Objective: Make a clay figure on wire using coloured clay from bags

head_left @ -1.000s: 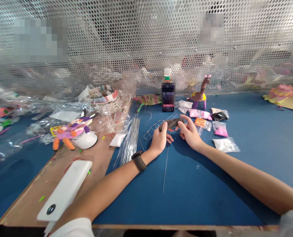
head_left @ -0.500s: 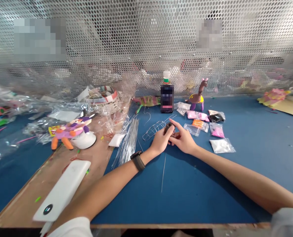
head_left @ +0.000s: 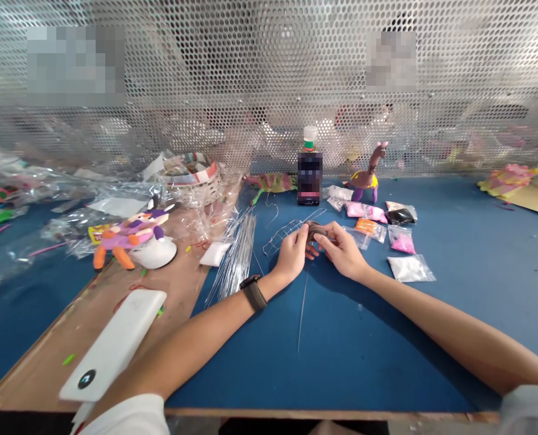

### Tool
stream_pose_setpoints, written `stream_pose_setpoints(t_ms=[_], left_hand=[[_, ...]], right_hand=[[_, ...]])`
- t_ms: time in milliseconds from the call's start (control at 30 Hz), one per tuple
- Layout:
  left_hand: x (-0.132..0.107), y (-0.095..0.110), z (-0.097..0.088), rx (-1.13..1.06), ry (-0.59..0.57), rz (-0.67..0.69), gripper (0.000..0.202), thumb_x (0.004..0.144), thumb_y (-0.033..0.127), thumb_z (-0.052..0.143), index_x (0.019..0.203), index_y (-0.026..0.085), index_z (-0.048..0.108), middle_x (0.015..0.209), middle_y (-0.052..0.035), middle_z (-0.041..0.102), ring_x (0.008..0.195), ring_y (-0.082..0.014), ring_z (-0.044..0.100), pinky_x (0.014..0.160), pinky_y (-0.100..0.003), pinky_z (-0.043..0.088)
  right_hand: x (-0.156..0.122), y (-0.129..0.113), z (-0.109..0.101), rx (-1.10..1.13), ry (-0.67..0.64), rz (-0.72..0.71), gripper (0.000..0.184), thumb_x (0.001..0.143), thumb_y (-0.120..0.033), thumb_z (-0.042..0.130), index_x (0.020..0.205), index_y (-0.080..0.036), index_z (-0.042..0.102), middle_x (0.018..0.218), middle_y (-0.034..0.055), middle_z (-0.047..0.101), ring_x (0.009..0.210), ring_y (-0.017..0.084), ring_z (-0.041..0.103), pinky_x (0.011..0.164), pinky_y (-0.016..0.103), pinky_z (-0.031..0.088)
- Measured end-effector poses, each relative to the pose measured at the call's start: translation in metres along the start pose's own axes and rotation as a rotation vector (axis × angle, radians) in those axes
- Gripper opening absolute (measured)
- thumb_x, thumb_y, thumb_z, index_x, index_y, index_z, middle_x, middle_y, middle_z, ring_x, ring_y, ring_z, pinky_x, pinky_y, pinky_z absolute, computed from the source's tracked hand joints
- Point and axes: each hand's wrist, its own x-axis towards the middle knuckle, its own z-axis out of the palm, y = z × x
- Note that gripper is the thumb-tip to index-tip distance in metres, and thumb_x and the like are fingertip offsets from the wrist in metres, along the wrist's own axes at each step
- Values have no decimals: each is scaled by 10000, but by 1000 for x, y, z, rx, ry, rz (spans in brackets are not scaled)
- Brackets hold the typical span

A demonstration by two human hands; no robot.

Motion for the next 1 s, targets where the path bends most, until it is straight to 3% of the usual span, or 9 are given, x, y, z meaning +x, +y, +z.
stream_pose_setpoints(t_ms=[200,367,467,567,633,733,833,1000], left_hand=[[-7,0,3,49,-64,59,486,1004,584,533,1194,152,649,945,-95,747,652,-157,707,499,-223,543],[-10,-4,4,189,-140,134,440,1024,504,525,1292,172,636,914,-76,751,704,-168,721,551,-219,529],[-7,-3,3,86,-161,78,456,1029,505,506,1319,169,611,947,-88,754,686,-167,716,521,-216,498],[-3,-3,1,-63,-113,-9,480,1025,543,480,1293,163,602,930,-90,752,654,-162,698,486,-214,469],[-2,-4,-1,-113,-127,-27,529,1026,598,432,1248,157,621,864,-82,744,631,-157,681,480,-212,460],[-3,-4,-2,-128,-179,-25,675,1019,704,299,1183,159,662,786,-74,727,579,-146,650,461,-207,440],[-3,-2,-2,-105,-147,-31,772,993,771,229,1105,165,693,756,-71,718,518,-136,615,427,-210,420],[-2,2,0,-46,-38,-43,726,946,810,367,933,150,669,724,-74,704,467,-125,588,410,-218,441]], right_hand=[[2,2,-1,-69,89,3,232,984,-472,571,994,-241,595,768,1,623,643,156,582,507,248,415],[4,2,0,7,150,45,227,938,-458,598,914,-240,543,741,-19,589,553,118,509,473,240,386],[3,0,-2,168,102,50,294,891,-455,659,1044,-256,505,759,-51,594,458,73,423,434,226,340],[1,-3,-4,283,-3,69,562,838,-406,714,1311,-296,430,708,-96,584,410,67,370,410,213,293],[1,-5,-6,259,-47,106,586,868,-438,696,1380,-272,464,596,-107,524,407,86,360,403,217,263],[2,-6,-4,178,-46,126,454,927,-572,639,1209,-216,663,548,-60,511,453,112,412,418,237,271],[4,-7,-1,140,21,99,478,922,-661,616,1015,-208,732,624,-18,579,505,125,469,453,254,335],[1,-7,2,6,102,-25,424,950,-614,613,1052,-224,745,815,36,703,662,181,612,571,292,480]])
